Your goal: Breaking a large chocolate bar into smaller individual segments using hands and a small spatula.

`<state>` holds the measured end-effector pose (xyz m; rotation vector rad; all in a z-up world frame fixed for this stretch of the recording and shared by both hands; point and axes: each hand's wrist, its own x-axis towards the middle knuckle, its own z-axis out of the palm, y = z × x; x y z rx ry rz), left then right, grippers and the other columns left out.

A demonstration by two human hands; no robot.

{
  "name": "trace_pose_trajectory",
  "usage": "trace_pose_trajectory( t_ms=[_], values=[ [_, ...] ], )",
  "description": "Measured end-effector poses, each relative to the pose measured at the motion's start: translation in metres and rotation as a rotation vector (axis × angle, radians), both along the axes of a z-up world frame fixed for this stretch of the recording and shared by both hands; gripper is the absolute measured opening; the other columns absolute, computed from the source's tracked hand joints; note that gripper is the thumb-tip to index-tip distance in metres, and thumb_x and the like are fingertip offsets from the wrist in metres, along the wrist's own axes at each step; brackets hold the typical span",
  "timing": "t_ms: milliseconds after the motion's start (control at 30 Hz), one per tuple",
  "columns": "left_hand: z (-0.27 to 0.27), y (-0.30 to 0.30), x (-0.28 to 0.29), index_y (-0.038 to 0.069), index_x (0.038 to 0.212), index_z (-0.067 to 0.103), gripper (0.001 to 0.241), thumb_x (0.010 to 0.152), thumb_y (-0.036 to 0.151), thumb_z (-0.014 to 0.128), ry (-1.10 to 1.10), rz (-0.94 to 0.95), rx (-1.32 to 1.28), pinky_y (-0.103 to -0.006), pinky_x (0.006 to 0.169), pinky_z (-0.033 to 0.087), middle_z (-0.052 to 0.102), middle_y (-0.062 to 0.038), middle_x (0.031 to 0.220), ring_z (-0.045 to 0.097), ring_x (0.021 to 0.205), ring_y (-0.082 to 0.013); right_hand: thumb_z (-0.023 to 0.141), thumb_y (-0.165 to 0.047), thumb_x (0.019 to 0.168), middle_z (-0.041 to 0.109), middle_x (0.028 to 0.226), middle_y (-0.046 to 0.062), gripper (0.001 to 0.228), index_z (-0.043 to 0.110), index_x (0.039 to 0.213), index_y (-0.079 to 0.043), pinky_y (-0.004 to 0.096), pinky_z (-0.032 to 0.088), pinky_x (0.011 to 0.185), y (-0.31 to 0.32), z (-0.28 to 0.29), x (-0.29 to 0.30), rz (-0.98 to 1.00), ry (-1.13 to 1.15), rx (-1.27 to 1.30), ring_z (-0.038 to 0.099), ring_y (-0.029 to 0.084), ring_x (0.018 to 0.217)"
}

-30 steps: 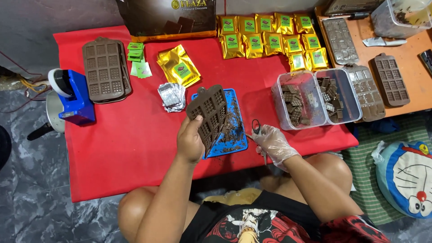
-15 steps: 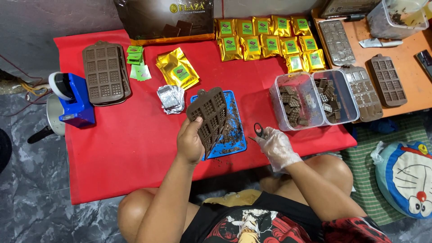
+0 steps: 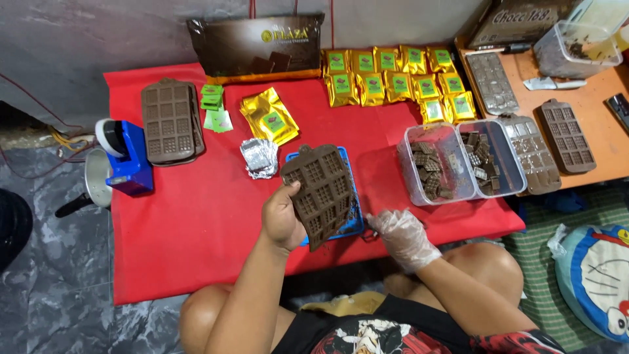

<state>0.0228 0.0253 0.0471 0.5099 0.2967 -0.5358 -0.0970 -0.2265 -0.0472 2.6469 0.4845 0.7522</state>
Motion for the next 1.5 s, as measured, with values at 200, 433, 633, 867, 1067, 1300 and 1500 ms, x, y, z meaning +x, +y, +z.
trace_pose_trajectory(
  t_ms=[200, 433, 633, 867, 1067, 1300, 1500],
  values=[
    [0.015, -0.002, 0.001, -0.002, 0.124, 0.067, 0.039, 0.093, 0.016, 0.052, 0.020, -0.037, -0.017, -0.0607, 0.091, 0.053, 0.070, -0.029, 0.112, 0.069, 0.101, -0.0406, 0.072, -0.031, 0.093, 0.062, 0.068, 0.004, 0.015, 0.069, 0.082, -0.021, 0.038, 0.051, 0.062, -0.003, 0.018, -0.004, -0.110, 0.044, 0.287, 0.064, 0.024, 0.064],
    [0.017, -0.008, -0.005, -0.004, 0.119, 0.070, 0.038, 0.093, 0.019, 0.056, 0.065, 0.008, -0.001, -0.0558, 0.089, 0.056, 0.072, -0.030, 0.108, 0.070, 0.097, -0.0375, 0.073, -0.024, 0.083, 0.068, 0.080, 0.002, 0.024, 0.073, 0.107, -0.027, 0.039, 0.060, 0.068, -0.036, -0.026, 0.013, -0.275, 0.178, 0.422, 0.069, 0.025, 0.076],
    [0.002, -0.008, -0.004, -0.005, 0.123, 0.066, 0.039, 0.094, 0.019, 0.057, 0.056, 0.001, 0.018, -0.0561, 0.094, 0.054, 0.070, -0.032, 0.112, 0.068, 0.100, -0.0355, 0.075, -0.024, 0.083, 0.071, 0.085, 0.000, 0.023, 0.076, 0.105, -0.026, 0.036, 0.060, 0.072, 0.003, 0.017, 0.031, -0.193, 0.118, 0.560, 0.071, 0.023, 0.079],
    [-0.003, -0.019, -0.008, -0.001, 0.120, 0.066, 0.037, 0.093, 0.020, 0.054, -0.032, -0.018, 0.031, -0.0559, 0.089, 0.057, 0.070, -0.029, 0.106, 0.070, 0.099, -0.0403, 0.073, -0.019, 0.088, 0.075, 0.105, 0.006, 0.025, 0.079, 0.112, -0.016, 0.036, 0.058, 0.085, 0.044, 0.094, 0.046, 0.012, 0.037, 0.905, 0.072, 0.027, 0.098],
    [-0.021, -0.028, -0.004, 0.002, 0.122, 0.068, 0.035, 0.094, 0.019, 0.054, -0.046, -0.079, 0.058, -0.0588, 0.090, 0.057, 0.071, -0.029, 0.107, 0.070, 0.101, -0.0417, 0.043, -0.046, 0.103, 0.054, 0.143, 0.027, 0.064, 0.053, 0.146, 0.001, 0.054, 0.038, 0.114, 0.053, 0.122, 0.085, 0.275, 0.057, 0.651, 0.049, 0.048, 0.135],
    [-0.035, -0.020, 0.005, 0.000, 0.132, 0.062, 0.044, 0.103, 0.026, 0.042, 0.007, -0.205, 0.068, -0.0516, 0.106, 0.050, 0.067, -0.024, 0.128, 0.063, 0.124, -0.0382, 0.021, -0.040, 0.112, 0.018, 0.171, 0.014, 0.064, 0.024, 0.162, 0.000, 0.058, 0.008, 0.131, 0.069, 0.109, 0.080, 0.377, 0.333, 0.416, 0.013, 0.032, 0.161],
    [-0.004, -0.037, 0.000, 0.002, 0.110, 0.072, 0.031, 0.095, 0.024, 0.057, 0.137, -0.138, 0.068, -0.0504, 0.077, 0.062, 0.073, -0.025, 0.097, 0.073, 0.087, -0.0368, 0.032, -0.052, 0.107, 0.028, 0.170, 0.010, 0.069, 0.037, 0.161, -0.009, 0.061, 0.000, 0.125, 0.052, 0.097, 0.091, 0.257, 0.167, 0.549, 0.014, 0.030, 0.159]
  ],
)
